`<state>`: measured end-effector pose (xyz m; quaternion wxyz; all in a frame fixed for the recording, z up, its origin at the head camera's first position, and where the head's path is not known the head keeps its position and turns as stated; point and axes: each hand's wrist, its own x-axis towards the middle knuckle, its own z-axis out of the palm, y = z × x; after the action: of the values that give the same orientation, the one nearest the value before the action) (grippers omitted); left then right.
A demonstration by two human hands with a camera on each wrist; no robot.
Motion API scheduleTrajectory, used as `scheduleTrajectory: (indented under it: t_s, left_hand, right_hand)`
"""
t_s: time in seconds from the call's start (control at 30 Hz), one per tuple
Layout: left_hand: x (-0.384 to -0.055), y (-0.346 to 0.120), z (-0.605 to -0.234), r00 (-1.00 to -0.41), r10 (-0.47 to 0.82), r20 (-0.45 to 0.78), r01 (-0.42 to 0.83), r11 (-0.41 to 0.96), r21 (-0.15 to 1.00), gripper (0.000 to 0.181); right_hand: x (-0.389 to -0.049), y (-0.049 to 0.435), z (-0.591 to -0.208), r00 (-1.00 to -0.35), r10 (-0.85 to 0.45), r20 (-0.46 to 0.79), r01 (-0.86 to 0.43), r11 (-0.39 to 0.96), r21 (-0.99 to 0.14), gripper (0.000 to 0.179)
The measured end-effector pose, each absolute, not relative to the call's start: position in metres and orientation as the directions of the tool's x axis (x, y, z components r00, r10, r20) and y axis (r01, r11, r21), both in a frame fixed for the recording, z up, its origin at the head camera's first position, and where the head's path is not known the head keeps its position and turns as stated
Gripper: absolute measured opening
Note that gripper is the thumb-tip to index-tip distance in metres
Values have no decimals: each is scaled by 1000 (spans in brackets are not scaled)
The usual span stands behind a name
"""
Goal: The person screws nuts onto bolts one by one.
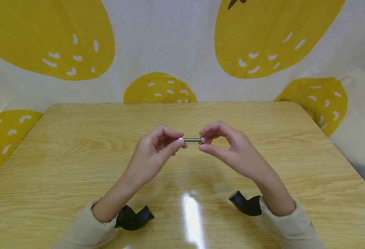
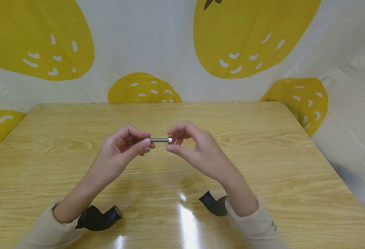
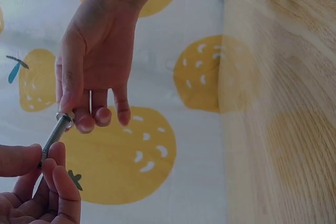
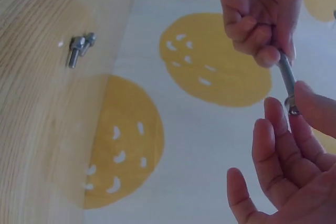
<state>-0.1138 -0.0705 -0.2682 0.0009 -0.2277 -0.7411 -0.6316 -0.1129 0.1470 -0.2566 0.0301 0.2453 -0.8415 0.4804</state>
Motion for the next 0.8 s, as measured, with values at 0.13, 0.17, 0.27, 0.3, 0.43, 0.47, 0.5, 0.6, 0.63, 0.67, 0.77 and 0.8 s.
scheduleTrajectory:
  t_s: [0.13, 0.17, 0.27, 0.3, 0.43, 0.47, 0.5, 0.6, 0.63, 0.67, 0.77, 0.8]
  left_hand:
    - [-114, -71, -269, -897, 339, 283, 330, 87, 940, 17]
    - [-114, -71, -269, -897, 340, 282, 328, 85, 941, 17]
    - [-113, -70, -268, -897, 342, 279, 323, 79, 943, 17]
    - [-113, -71, -268, -898, 342, 277, 321, 80, 944, 17]
    - [-113, -71, -268, -900, 343, 271, 317, 88, 944, 18]
    - [-114, -71, -268, -899, 344, 270, 317, 88, 944, 17]
    - [-114, -71, -268, -899, 345, 271, 318, 88, 944, 17]
    - [-114, -70, -269, -894, 348, 282, 328, 79, 942, 17]
    - [-114, -70, -269, -892, 351, 285, 329, 71, 942, 17]
    - [-113, -69, -269, -891, 354, 283, 325, 65, 943, 17]
    - [-112, -68, -269, -891, 360, 278, 319, 59, 946, 17]
    - [-112, -68, -268, -891, 361, 276, 317, 59, 947, 17]
  right_hand:
    - [-113, 145, -258, -872, -392, 292, -453, 421, -786, 7]
    - [-113, 144, -258, -875, -396, 279, -444, 425, -788, 9]
    - [-115, 142, -259, -889, -403, 219, -398, 442, -804, 27]
    - [-115, 142, -260, -890, -405, 209, -394, 453, -800, 30]
    - [-114, 144, -259, -887, -395, 239, -414, 450, -791, 19]
    - [-113, 144, -258, -881, -394, 261, -431, 444, -785, 17]
    - [-113, 145, -258, -874, -395, 282, -448, 436, -780, 18]
    - [-112, 144, -258, -867, -391, 309, -468, 428, -773, 12]
    - [-112, 144, -258, -870, -391, 299, -461, 433, -774, 8]
    - [-112, 143, -259, -878, -388, 280, -444, 443, -779, 9]
    - [-113, 141, -259, -909, -360, 212, -373, 473, -798, 30]
    - [-113, 141, -260, -915, -350, 199, -357, 478, -802, 35]
